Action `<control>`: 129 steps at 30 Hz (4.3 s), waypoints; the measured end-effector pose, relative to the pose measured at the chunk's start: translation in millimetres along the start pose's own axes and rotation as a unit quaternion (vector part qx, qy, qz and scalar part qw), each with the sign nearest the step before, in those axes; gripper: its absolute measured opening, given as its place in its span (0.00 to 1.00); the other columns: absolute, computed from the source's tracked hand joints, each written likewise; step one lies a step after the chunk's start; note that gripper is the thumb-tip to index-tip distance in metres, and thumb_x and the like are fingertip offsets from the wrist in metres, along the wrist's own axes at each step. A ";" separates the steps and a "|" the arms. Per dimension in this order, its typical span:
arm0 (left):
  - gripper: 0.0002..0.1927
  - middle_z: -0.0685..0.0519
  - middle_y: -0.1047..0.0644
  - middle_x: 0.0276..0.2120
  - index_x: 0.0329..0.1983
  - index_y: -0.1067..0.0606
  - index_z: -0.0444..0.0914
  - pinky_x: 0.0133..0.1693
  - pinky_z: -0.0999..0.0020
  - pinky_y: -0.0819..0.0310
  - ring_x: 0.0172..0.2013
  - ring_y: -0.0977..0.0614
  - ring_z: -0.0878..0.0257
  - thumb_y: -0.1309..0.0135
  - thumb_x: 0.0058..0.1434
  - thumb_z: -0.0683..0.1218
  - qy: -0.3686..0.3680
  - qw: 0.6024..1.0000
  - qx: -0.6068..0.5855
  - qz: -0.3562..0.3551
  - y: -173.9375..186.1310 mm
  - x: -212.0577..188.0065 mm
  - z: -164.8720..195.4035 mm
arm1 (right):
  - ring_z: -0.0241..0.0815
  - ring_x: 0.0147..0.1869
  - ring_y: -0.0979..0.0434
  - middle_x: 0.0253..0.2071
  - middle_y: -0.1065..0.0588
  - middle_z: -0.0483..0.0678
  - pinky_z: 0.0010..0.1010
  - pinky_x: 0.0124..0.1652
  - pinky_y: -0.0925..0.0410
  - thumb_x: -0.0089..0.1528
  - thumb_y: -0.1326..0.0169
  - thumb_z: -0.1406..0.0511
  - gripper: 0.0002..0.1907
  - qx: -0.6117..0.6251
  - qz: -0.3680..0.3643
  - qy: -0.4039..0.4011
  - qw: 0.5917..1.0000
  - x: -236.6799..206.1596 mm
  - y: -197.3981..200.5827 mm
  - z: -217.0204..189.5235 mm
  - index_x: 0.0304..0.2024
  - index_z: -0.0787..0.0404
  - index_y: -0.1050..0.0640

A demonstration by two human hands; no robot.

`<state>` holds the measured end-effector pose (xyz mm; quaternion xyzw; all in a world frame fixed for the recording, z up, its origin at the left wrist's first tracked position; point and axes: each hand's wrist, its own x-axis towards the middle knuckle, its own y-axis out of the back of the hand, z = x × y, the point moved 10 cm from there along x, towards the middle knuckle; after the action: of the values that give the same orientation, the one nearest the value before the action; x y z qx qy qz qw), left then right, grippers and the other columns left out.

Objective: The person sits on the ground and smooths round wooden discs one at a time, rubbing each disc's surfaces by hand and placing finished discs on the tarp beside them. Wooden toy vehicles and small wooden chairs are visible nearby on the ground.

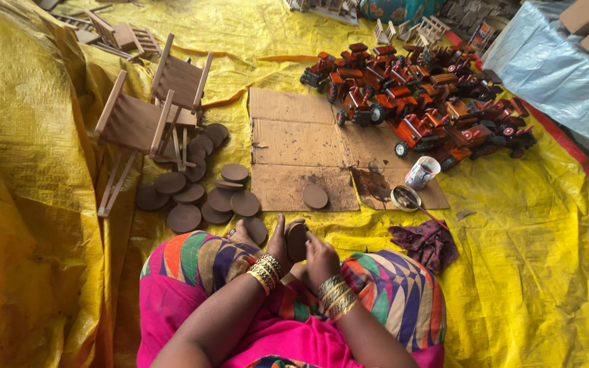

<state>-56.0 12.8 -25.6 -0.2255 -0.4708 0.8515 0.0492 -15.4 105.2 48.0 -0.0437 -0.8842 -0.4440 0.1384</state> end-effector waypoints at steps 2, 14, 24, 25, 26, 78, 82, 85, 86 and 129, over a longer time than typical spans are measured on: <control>0.39 0.52 0.20 0.37 0.60 0.25 0.40 0.40 0.64 0.21 0.38 0.19 0.61 0.61 0.65 0.74 -0.018 1.000 0.006 -0.016 -2.3 2.7 4.8 | 0.57 0.41 0.19 0.37 0.21 0.59 0.44 0.41 0.27 0.66 0.47 0.62 0.16 0.010 -0.011 0.023 1.000 -6.5 -4.7 -8.1 0.56 0.56 0.21; 0.39 0.53 0.21 0.37 0.60 0.25 0.40 0.40 0.63 0.22 0.38 0.20 0.62 0.61 0.65 0.74 -0.031 0.999 0.023 -0.009 1.7 3.6 5.8 | 0.58 0.37 0.20 0.34 0.22 0.60 0.46 0.38 0.27 0.65 0.47 0.61 0.17 0.020 -0.006 0.042 0.999 -7.6 -0.3 -14.8 0.55 0.57 0.20; 0.38 0.51 0.21 0.39 0.60 0.27 0.39 0.42 0.62 0.21 0.39 0.19 0.60 0.59 0.66 0.72 -0.023 0.999 -0.013 -0.024 1.0 4.6 2.0 | 0.57 0.39 0.20 0.36 0.21 0.58 0.45 0.38 0.27 0.67 0.47 0.62 0.15 0.027 0.020 0.048 0.998 -1.5 6.9 -10.8 0.55 0.56 0.21; 0.38 0.51 0.21 0.38 0.60 0.26 0.39 0.41 0.63 0.21 0.38 0.19 0.60 0.59 0.66 0.73 -0.025 0.999 -0.007 -0.031 -0.1 5.1 2.6 | 0.57 0.38 0.20 0.35 0.22 0.58 0.45 0.38 0.27 0.67 0.47 0.61 0.15 0.022 0.002 0.033 0.999 -4.9 1.7 -9.3 0.55 0.56 0.21; 0.38 0.50 0.21 0.38 0.60 0.25 0.40 0.40 0.63 0.21 0.37 0.19 0.60 0.60 0.66 0.73 -0.026 0.999 -0.001 -0.037 -1.1 5.7 3.5 | 0.56 0.36 0.20 0.33 0.22 0.57 0.45 0.38 0.27 0.66 0.47 0.61 0.16 0.017 -0.017 0.018 1.000 -7.8 -3.8 -7.5 0.55 0.55 0.20; 0.35 0.50 0.20 0.38 0.57 0.25 0.38 0.41 0.63 0.22 0.37 0.18 0.59 0.61 0.70 0.70 -0.057 0.998 0.005 -0.018 9.6 7.4 6.6 | 0.55 0.61 0.25 0.51 0.21 0.59 0.63 0.68 0.50 0.64 0.46 0.62 0.15 -0.097 0.054 0.125 0.986 -14.3 -4.4 -22.6 0.53 0.57 0.19; 0.33 0.49 0.20 0.38 0.55 0.25 0.39 0.42 0.63 0.21 0.38 0.18 0.58 0.60 0.69 0.70 -0.036 0.998 -0.019 -0.045 4.3 7.3 1.2 | 0.53 0.61 0.25 0.51 0.21 0.57 0.64 0.70 0.50 0.66 0.45 0.62 0.15 -0.095 0.044 0.095 0.990 -11.2 -5.2 -14.7 0.54 0.56 0.20; 0.34 0.49 0.19 0.36 0.55 0.24 0.40 0.39 0.63 0.21 0.36 0.18 0.59 0.60 0.68 0.70 -0.052 0.998 0.023 -0.023 9.7 9.6 4.6 | 0.53 0.62 0.25 0.52 0.22 0.59 0.63 0.70 0.50 0.65 0.46 0.63 0.18 -0.079 0.052 0.177 0.980 -18.3 -8.2 -29.5 0.56 0.58 0.21; 0.34 0.49 0.19 0.36 0.55 0.23 0.40 0.37 0.63 0.21 0.35 0.18 0.60 0.61 0.68 0.70 -0.062 0.997 0.046 -0.006 13.2 10.3 7.1 | 0.54 0.63 0.26 0.53 0.22 0.60 0.64 0.70 0.51 0.64 0.47 0.63 0.19 -0.070 0.053 0.210 0.974 -21.6 -9.4 -35.7 0.57 0.59 0.22; 0.38 0.48 0.19 0.41 0.58 0.24 0.38 0.45 0.61 0.22 0.41 0.18 0.59 0.63 0.69 0.72 -0.065 0.997 0.017 -0.027 6.3 10.9 6.0 | 0.54 0.62 0.25 0.47 0.21 0.59 0.64 0.68 0.48 0.60 0.45 0.65 0.18 -0.107 0.050 0.178 0.977 -14.8 1.2 -34.7 0.53 0.57 0.18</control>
<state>-67.6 7.9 -31.7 -0.1558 -0.4641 0.8708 0.0455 6.2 78.9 64.4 -0.0230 -0.7897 -0.5288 0.3103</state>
